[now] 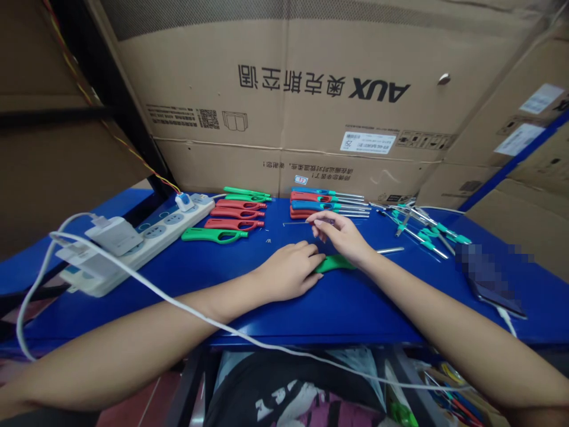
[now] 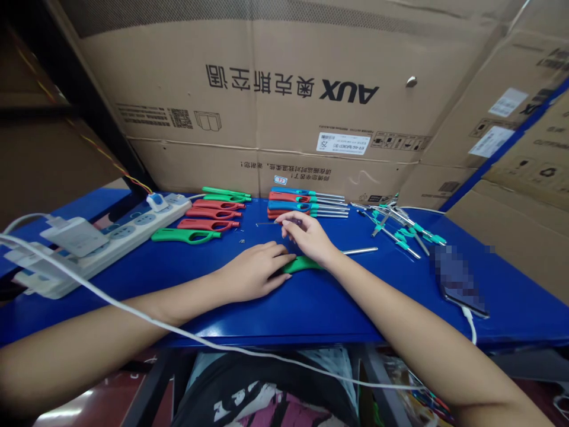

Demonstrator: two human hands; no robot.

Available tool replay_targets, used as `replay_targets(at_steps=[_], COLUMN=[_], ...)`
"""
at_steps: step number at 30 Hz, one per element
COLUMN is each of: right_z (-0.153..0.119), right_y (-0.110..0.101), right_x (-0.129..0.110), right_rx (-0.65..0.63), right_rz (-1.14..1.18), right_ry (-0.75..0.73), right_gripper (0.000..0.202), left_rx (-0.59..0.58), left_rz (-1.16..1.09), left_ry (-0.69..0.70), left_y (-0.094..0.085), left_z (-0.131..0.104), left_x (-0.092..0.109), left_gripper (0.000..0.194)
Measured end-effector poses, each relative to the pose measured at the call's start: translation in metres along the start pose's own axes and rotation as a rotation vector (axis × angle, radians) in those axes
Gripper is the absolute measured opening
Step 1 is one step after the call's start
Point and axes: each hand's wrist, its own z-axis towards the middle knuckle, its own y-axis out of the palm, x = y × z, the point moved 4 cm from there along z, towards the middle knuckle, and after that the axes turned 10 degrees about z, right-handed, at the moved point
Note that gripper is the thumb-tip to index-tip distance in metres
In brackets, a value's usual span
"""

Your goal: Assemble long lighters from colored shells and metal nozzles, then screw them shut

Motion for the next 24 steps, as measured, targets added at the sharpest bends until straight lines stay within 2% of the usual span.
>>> replay_targets(at_steps=[3,6,8,10,13,16,18,21,24], right_z=[0.001,0.003,0.004,0.004,0.002,0.0,-0.001,-0.002,-0.003], right_y=[-0.018,-0.034,-0.039,-0.039,-0.037,-0.034,-0.032,-0.03,-0.029], right_x=[-0.004,-0.01,-0.014,-0.016,-0.018,-0.02,-0.022,-0.025,-0.025], right_rx=[0.164,0.309,0.333,0.319,0.286,0.261,0.251,0.243,0.243], right_rz=[0.056,0.133,0.173,0.192,0.206,0.229,0.253,0.297,0.342], right_ry=[-0.076,-0.141,-0.168,-0.191,-0.205,-0.197,-0.18,-0.142,-0.093], right_gripper=[0.037,0.044,0.047,0.048,0.047,0.047,0.047,0.046,0.045], left_rx=[0.091,0.229,0.311,0.362,0.367,0.366,0.407,0.521,0.628], left_rz=[-0.189,-0.406,-0.554,-0.689,-0.806,-0.825,-0.753,-0.502,-0.246], left_ry=[-0.074,-0.246,-0.415,-0.55,-0.614,-0.597,-0.541,-0.356,-0.14], left_y=[0.0,0.005,0.01,0.016,0.019,0.017,0.011,-0.004,-0.019], left_z=[0.002,0.004,0.004,0.003,0.004,0.003,0.002,-0.001,-0.002], left_x=[-0.008,-0.024,-0.036,-0.045,-0.049,-0.048,-0.047,-0.044,-0.038], left_gripper=[0.035,0.027,0.027,0.036,0.045,0.044,0.045,0.042,0.03])
